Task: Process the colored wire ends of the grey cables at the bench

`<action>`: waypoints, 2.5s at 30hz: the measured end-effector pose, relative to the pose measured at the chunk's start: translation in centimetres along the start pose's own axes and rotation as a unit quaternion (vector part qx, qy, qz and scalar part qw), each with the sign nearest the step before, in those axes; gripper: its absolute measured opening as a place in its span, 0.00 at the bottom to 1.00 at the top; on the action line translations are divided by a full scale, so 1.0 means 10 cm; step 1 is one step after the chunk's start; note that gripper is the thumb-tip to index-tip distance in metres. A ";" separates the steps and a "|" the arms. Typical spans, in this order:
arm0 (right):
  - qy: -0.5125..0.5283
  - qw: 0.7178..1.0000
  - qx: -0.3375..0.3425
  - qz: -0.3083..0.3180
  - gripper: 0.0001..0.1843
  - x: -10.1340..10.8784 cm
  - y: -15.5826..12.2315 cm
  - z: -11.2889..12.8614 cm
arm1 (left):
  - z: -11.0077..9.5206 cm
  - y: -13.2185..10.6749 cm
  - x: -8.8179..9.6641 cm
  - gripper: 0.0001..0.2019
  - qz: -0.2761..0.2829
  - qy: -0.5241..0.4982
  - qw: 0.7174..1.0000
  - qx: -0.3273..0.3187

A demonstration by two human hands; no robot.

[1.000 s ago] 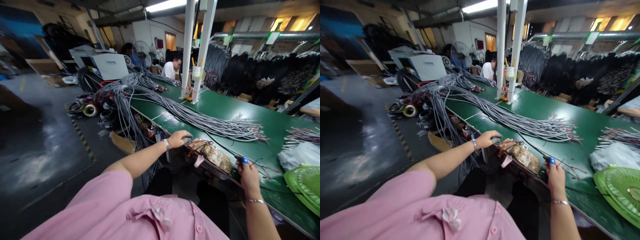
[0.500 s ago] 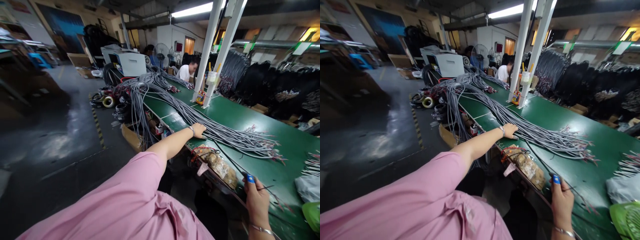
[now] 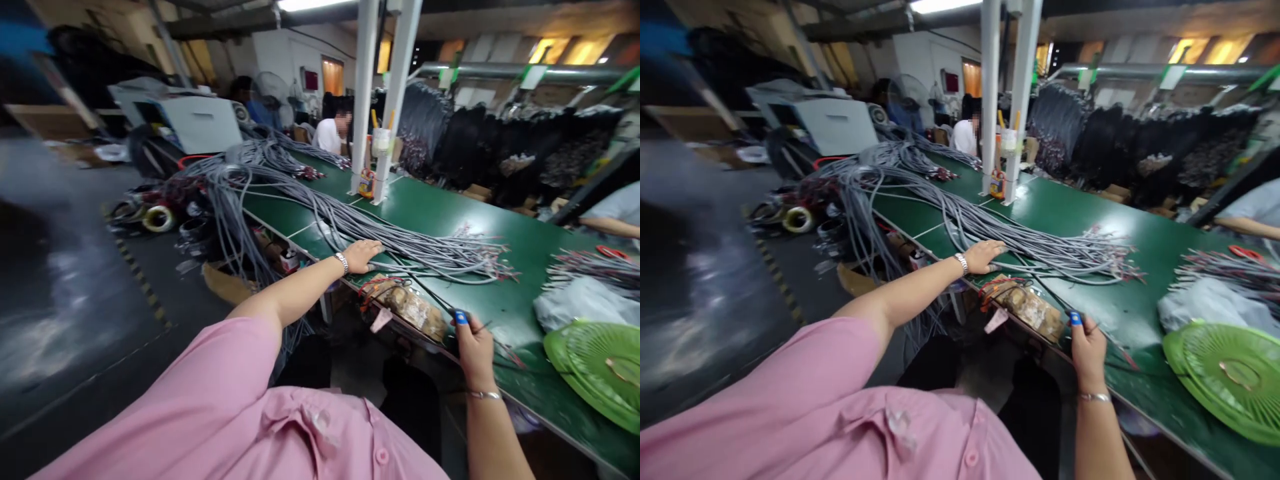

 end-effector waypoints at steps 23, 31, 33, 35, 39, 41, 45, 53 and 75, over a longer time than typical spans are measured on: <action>0.051 0.998 0.020 -0.010 0.19 0.13 -0.01 0.05 | -0.28 0.63 -0.44 0.19 0.141 0.089 0.986 -0.020; 0.076 0.997 0.015 0.000 0.18 0.17 0.00 0.04 | -0.52 0.54 -0.38 0.23 0.206 0.051 0.977 -0.018; 0.084 0.996 0.010 0.003 0.17 0.18 0.00 0.04 | -0.51 0.56 -0.29 0.16 0.193 0.048 0.980 0.003; 0.088 0.996 0.002 0.008 0.18 0.18 0.00 0.04 | -0.44 0.59 -0.12 0.10 0.118 0.002 0.991 0.059; 0.076 0.997 -0.009 0.011 0.19 0.16 0.01 0.04 | -0.10 0.55 0.42 0.09 -0.170 -0.216 0.916 0.292; 0.074 0.997 -0.010 0.013 0.19 0.14 0.02 0.02 | 0.09 0.42 0.72 0.11 -0.299 -0.323 0.812 0.384; 0.078 0.997 -0.018 0.019 0.19 0.11 0.01 -0.02 | 0.31 0.09 1.37 0.12 -0.414 -0.413 0.708 0.395; -0.052 0.998 0.005 0.018 0.25 0.01 0.05 -0.08 | 0.35 -0.25 2.03 0.16 -0.317 -0.345 0.803 0.369; -0.469 0.787 0.218 0.338 0.16 -0.49 0.48 0.20 | -0.14 -0.59 1.26 0.15 -0.070 -0.189 0.950 0.241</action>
Point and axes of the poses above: each hand's wrist, its own y-axis towards the middle knuckle, its own x-axis out of the back of the hand, z = x × y, the point moved 4 cm from there along y, towards the middle knuckle, and after that the axes turned 14 degrees about -z, right-handed, at the moved point
